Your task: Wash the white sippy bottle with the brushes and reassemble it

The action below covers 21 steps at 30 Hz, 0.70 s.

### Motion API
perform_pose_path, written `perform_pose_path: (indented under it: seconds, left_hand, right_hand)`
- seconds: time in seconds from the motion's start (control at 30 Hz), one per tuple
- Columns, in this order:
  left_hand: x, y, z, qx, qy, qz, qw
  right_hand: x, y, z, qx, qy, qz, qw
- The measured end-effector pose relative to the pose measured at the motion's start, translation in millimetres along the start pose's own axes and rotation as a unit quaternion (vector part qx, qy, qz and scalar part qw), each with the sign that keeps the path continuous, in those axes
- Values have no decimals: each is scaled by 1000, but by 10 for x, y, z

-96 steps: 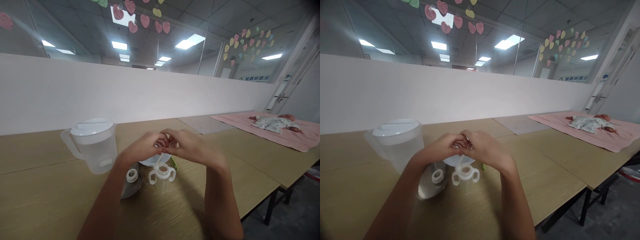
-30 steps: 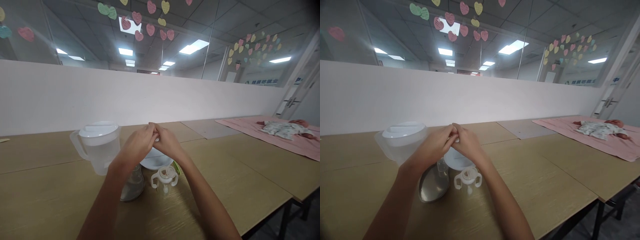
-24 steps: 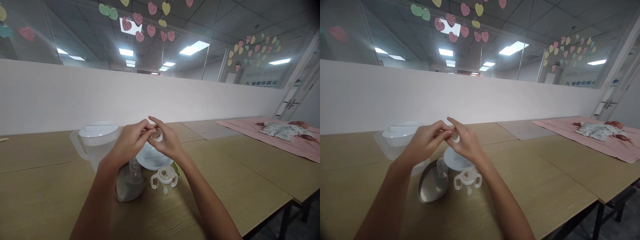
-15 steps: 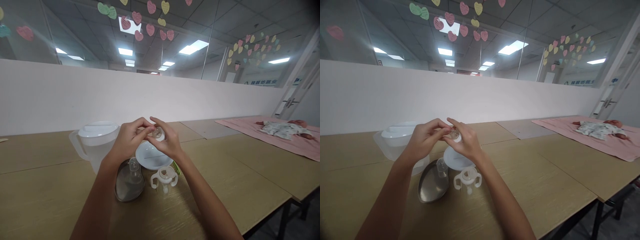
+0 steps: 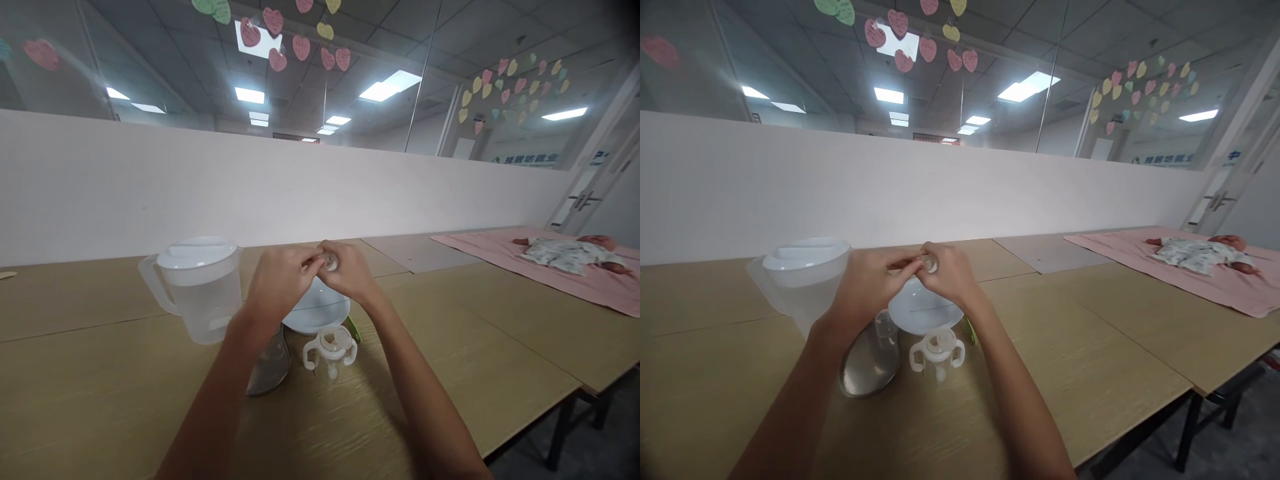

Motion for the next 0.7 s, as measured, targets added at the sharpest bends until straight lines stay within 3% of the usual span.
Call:
perform_pose_path:
  seconds: [0.13,0.33,0.5,0.7]
  left_hand:
    - [1,29,-142,-193,133,16,972]
    - [-4,92,-196,-264,192,-20,945]
    - [-21,228,-188,-241,194,-80,948]
    - [-65,257,-322,-94,137,-103,981]
  right_hand:
    - [-10,95,-73,-14,37,6,999]
    - [-35,145,-140,-10,77,-3,997]
    - [-36,164,-147,-14,69,-21,997]
    - [-20,266,15,-62,11,11,998]
Point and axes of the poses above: each hand's wrist, its own x-axis towards the middle knuckle, its own y-axis out of the back of the hand, z = x × y, the point moved 5 cm from there along x, towards the middle knuckle, and after that the axes turned 3 degrees about z, right-handed, at the moved point
